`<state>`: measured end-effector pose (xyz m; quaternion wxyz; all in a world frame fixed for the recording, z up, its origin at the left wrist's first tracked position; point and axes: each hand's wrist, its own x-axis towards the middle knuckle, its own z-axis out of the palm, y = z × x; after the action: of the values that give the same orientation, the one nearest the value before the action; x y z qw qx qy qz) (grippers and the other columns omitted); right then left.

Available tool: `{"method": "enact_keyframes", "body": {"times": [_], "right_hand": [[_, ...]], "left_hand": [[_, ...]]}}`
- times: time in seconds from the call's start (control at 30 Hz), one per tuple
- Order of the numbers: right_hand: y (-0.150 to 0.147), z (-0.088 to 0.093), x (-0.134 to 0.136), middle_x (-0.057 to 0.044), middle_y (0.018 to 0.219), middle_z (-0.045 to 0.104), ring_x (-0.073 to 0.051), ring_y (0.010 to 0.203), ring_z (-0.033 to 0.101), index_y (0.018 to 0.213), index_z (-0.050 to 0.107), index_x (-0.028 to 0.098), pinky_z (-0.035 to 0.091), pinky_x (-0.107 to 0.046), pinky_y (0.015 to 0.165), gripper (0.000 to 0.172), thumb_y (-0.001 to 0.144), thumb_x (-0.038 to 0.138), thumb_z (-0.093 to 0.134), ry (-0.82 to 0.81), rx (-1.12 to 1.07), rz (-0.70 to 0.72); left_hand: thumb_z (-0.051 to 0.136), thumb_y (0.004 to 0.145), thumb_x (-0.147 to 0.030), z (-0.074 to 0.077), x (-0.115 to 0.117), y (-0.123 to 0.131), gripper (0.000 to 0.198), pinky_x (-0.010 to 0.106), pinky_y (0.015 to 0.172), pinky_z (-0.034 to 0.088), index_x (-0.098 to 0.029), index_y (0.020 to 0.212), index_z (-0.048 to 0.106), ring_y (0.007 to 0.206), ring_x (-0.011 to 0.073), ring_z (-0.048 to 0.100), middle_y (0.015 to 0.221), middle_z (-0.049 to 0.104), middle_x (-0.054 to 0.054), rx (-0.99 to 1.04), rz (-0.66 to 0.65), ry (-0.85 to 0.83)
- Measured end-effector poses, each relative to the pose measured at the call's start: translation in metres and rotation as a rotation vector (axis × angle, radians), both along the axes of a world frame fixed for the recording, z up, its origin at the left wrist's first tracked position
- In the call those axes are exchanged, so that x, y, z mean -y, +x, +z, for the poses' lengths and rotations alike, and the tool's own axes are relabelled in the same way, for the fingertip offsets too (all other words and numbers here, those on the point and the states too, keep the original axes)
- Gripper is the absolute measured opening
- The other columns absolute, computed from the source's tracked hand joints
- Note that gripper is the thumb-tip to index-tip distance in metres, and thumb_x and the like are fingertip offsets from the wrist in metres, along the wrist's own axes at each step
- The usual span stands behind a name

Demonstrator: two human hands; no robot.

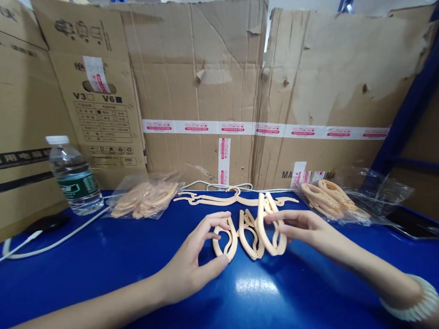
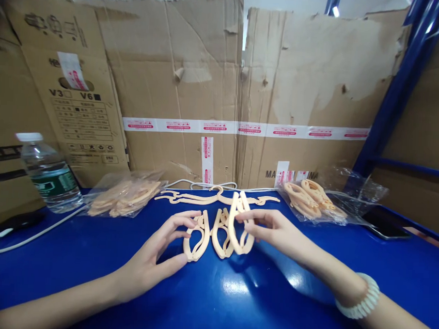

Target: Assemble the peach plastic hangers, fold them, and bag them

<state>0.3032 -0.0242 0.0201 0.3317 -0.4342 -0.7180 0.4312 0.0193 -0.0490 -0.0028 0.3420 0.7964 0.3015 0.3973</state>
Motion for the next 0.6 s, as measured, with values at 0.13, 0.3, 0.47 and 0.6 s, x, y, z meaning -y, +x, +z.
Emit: {"method": "enact_keyframes", "body": {"times": [0.13,0.3,0.47,0.6], "right_hand": [[0.017,-0.001,-0.011,-0.01,0.1,0.071,-0.025,0.085,0.064,0.107,0.071,0.018,0.053,-0.042,0.078,0.047,0.082,0.057,0.06,0.105,0.306,-0.077],[0.016,0.001,-0.003,-0.01,0.116,0.063,-0.029,0.103,0.059,0.125,0.06,0.021,0.048,-0.044,0.092,0.054,0.084,0.057,0.058,0.263,0.536,0.057],[0.013,0.001,0.004,-0.009,0.116,0.057,-0.028,0.103,0.059,0.133,0.051,0.025,0.047,-0.042,0.093,0.06,0.083,0.056,0.061,0.293,0.665,0.09],[0.009,-0.003,0.005,-0.009,0.113,0.058,-0.029,0.103,0.059,0.135,0.049,0.026,0.047,-0.043,0.092,0.062,0.082,0.055,0.063,0.364,0.681,0.063]], "left_hand": [[0.057,0.082,-0.013,-0.001,0.0,0.001,0.035,0.041,0.101,0.042,-0.024,0.114,0.049,0.136,0.0286,0.036,0.141,0.044,0.01,-0.053,0.027,0.051],[0.055,0.081,-0.011,-0.002,0.001,0.002,0.037,0.044,0.106,0.037,-0.024,0.114,0.047,0.133,0.028,0.04,0.138,0.047,0.011,-0.177,0.067,0.165],[0.059,0.082,-0.019,0.001,0.006,0.001,0.048,0.05,0.114,0.025,-0.025,0.128,0.047,0.139,0.0295,0.032,0.147,0.04,0.011,-0.415,0.013,0.253],[0.064,0.083,-0.039,0.001,0.011,0.001,0.063,0.065,0.113,0.01,-0.033,0.142,0.041,0.143,0.0377,0.021,0.156,0.03,0.006,-0.594,-0.044,0.229]]}}
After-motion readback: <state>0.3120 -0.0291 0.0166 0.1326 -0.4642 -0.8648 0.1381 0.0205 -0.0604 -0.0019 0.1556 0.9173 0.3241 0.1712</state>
